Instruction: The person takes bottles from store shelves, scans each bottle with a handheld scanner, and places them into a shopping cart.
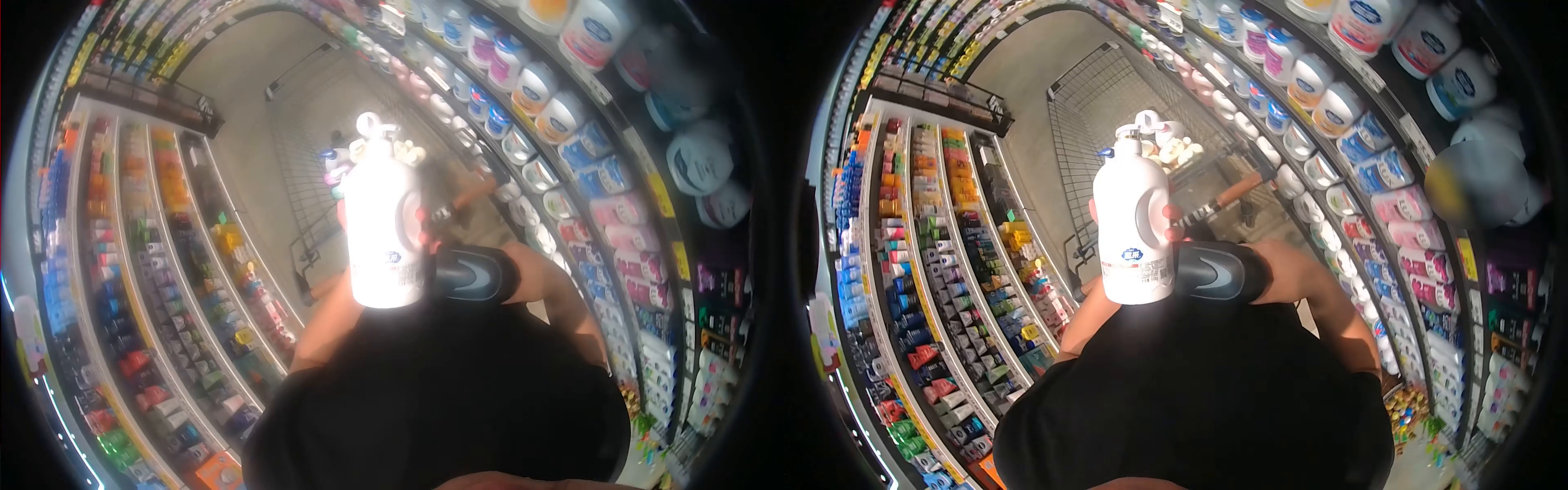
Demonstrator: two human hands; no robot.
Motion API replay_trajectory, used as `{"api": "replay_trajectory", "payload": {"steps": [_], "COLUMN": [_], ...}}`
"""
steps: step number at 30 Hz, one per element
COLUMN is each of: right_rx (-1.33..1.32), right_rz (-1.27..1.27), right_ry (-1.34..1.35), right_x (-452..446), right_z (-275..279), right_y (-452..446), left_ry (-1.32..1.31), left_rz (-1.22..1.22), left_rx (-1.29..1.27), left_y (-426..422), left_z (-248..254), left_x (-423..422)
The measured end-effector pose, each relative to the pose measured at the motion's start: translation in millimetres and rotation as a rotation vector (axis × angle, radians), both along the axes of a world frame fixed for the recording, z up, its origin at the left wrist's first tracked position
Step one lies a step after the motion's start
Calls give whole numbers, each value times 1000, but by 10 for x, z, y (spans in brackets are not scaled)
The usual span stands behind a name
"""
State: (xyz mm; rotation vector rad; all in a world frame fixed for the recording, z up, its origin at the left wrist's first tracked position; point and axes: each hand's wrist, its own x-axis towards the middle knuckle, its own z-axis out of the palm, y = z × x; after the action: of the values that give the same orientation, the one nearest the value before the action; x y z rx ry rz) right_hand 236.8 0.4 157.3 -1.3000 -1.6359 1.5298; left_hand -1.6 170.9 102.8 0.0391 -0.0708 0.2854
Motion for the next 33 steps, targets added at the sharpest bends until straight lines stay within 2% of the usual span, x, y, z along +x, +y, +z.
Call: {"api": "replay_trajectory", "payload": {"steps": [2,5,7,8,10,11,13,14,18,20,21,22,24,25,26,27,29,30,32,33], "right_rx": [10,79,146,179,-79,-210,-430,-532,-521,-533,-621,-593,-635,-559,-649,-500,-438,-528,-531,-446], "right_rz": [3,22,-118,-188,-322,-390,-478,-516,-560,-721,-763,-800,-757,-813,-897,-703,-610,-715,-763,-703], "right_ry": [67,-10,37,59,205,272,-50,-215,-88,206,120,88,41,16,30,-123,-171,-78,-54,-120], "right_x": [-43,-112,-234,-287,-313,-310,-322,-329,-374,-393,-444,-475,-427,-492,-540,-477,-444,-473,-480,-481], "right_z": [8,114,39,-23,-190,-237,-202,-208,-444,-626,-496,-517,-567,-536,-431,-474,-546,-549,-532,-515], "right_y": [158,453,644,755,985,1113,1381,1512,1593,1498,1580,1559,1551,1585,1689,1687,1652,1616,1642,1681], "left_ry": [1,22,46,164,401,402,410,578,1070,1252,1354,1459,1598,1667,1711,1761,1939,1910,1841,1955], "left_rz": [55,130,155,206,307,316,340,396,618,734,775,810,852,870,848,819,804,709,519,680], "left_rx": [-17,-36,-46,29,171,218,295,307,432,457,458,458,491,510,507,504,545,567,600,746], "left_y": [62,182,380,532,906,1160,1722,2006,3222,3696,3920,4107,4462,4593,4711,4776,5000,5050,5122,5203], "left_z": [-8,-7,-25,17,115,26,-265,-359,-999,-1515,-1786,-2051,-2564,-2716,-2873,-2959,-3374,-3409,-3384,-3779], "left_x": [-92,-196,-307,-351,-463,-542,-700,-728,-744,-729,-710,-700,-674,-629,-584,-550,-522,-518,-479,-477]}}
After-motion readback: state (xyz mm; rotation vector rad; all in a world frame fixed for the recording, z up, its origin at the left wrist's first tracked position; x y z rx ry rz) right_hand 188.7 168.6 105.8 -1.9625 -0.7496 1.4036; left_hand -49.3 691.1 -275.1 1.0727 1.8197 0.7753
